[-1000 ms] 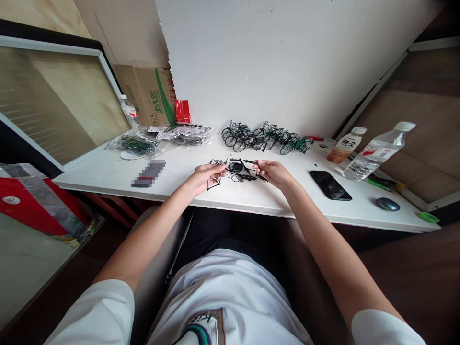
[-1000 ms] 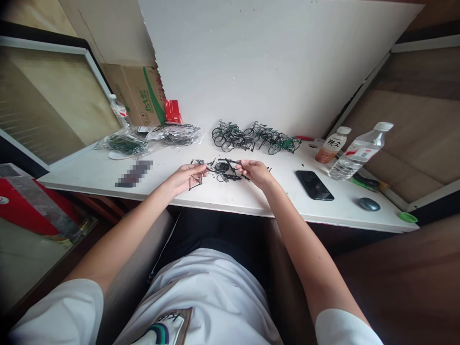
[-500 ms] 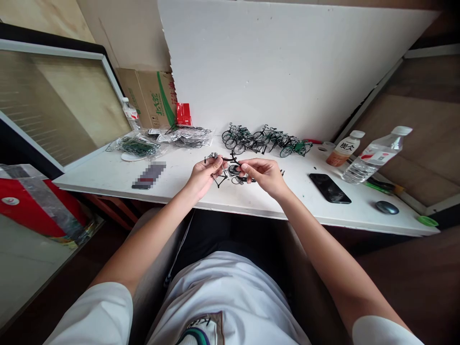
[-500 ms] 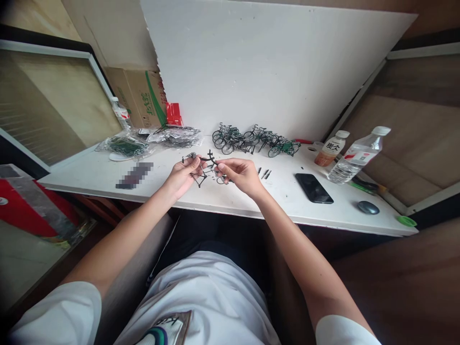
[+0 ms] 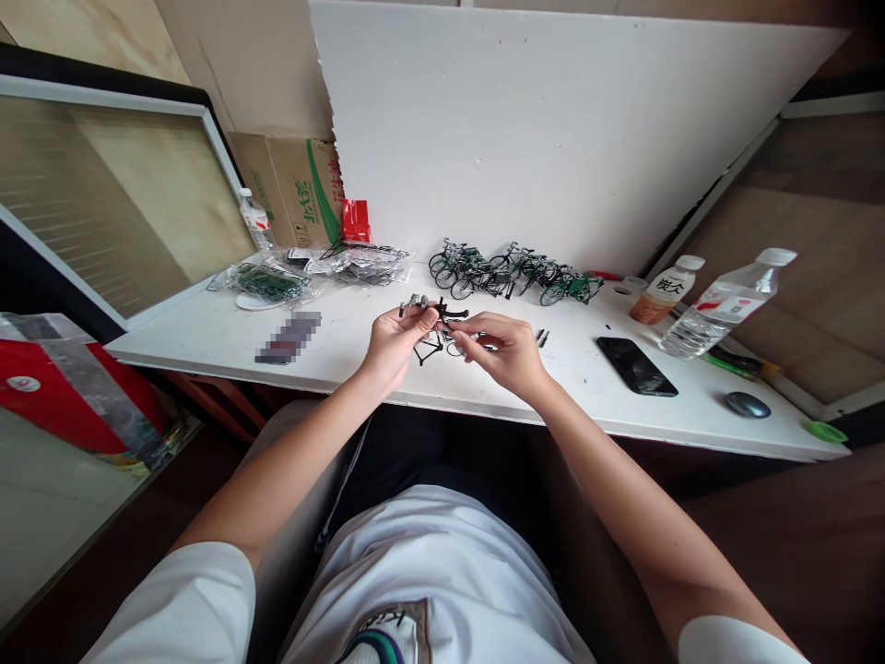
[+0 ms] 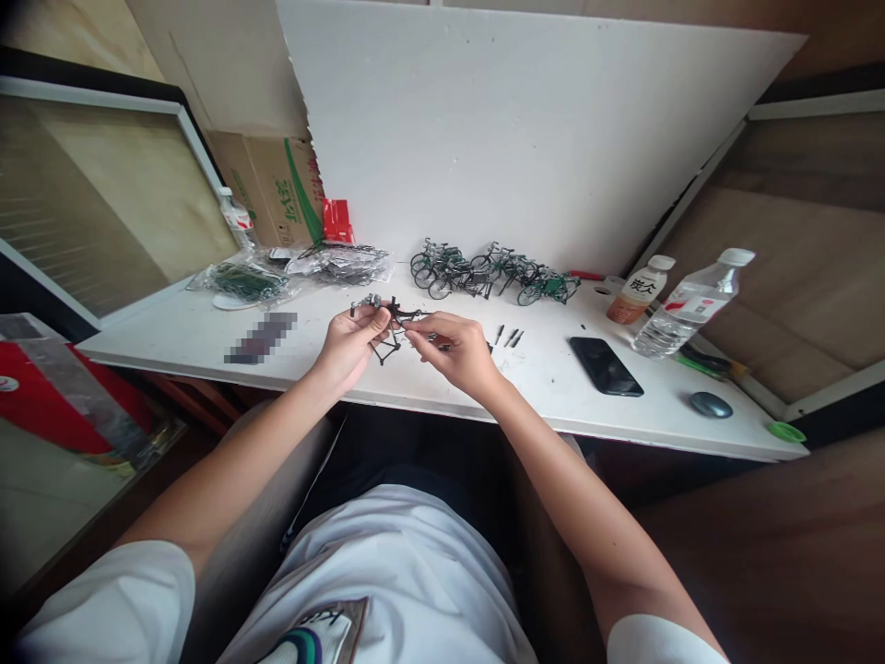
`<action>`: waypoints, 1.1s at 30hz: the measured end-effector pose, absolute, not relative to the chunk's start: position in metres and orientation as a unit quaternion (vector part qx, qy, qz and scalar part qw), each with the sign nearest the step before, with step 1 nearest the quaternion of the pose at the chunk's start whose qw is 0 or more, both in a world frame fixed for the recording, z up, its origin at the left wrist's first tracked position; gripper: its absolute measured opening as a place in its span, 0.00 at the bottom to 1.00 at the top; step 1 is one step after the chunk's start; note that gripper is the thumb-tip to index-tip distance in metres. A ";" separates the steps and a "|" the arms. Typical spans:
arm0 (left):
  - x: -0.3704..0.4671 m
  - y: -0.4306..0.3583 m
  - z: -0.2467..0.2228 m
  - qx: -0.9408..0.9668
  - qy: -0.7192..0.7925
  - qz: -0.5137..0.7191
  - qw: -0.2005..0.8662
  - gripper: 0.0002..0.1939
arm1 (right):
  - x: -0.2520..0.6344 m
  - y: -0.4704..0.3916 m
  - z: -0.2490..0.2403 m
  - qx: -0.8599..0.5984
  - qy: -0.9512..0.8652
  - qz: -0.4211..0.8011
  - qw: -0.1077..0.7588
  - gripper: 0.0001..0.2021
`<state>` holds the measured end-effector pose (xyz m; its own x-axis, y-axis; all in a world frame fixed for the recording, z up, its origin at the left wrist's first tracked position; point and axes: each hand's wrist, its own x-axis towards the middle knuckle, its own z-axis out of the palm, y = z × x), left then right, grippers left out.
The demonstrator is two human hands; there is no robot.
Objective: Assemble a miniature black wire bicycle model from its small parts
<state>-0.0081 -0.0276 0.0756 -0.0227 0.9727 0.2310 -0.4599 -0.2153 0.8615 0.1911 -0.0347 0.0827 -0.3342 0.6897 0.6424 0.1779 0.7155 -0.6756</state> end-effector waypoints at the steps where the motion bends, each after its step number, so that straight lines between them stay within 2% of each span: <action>1: -0.007 -0.028 0.075 0.427 0.297 0.658 0.545 0.21 | 0.191 -0.035 0.083 -0.276 -0.783 0.241 0.502 0.14; 10: -0.008 -0.027 0.073 0.471 0.293 0.685 0.474 0.25 | 0.194 -0.033 0.084 -0.209 -0.827 0.137 0.504 0.10; 18: -0.008 -0.037 0.080 0.481 0.301 0.698 0.438 0.25 | 0.194 -0.037 0.087 -0.215 -0.844 0.122 0.476 0.08; 25: -0.007 -0.040 0.080 0.499 0.309 0.685 0.433 0.26 | 0.196 -0.036 0.087 -0.217 -0.838 0.174 0.469 0.08; 33: -0.007 -0.042 0.084 0.502 0.342 0.670 0.426 0.27 | 0.195 -0.036 0.085 -0.223 -0.847 0.082 0.475 0.06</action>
<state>-0.0071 -0.0422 0.0837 -0.1329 0.9150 0.3810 -0.2286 -0.4024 0.8865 0.1948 -0.0357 0.0854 -0.4495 0.4564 0.7679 0.2998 0.8868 -0.3516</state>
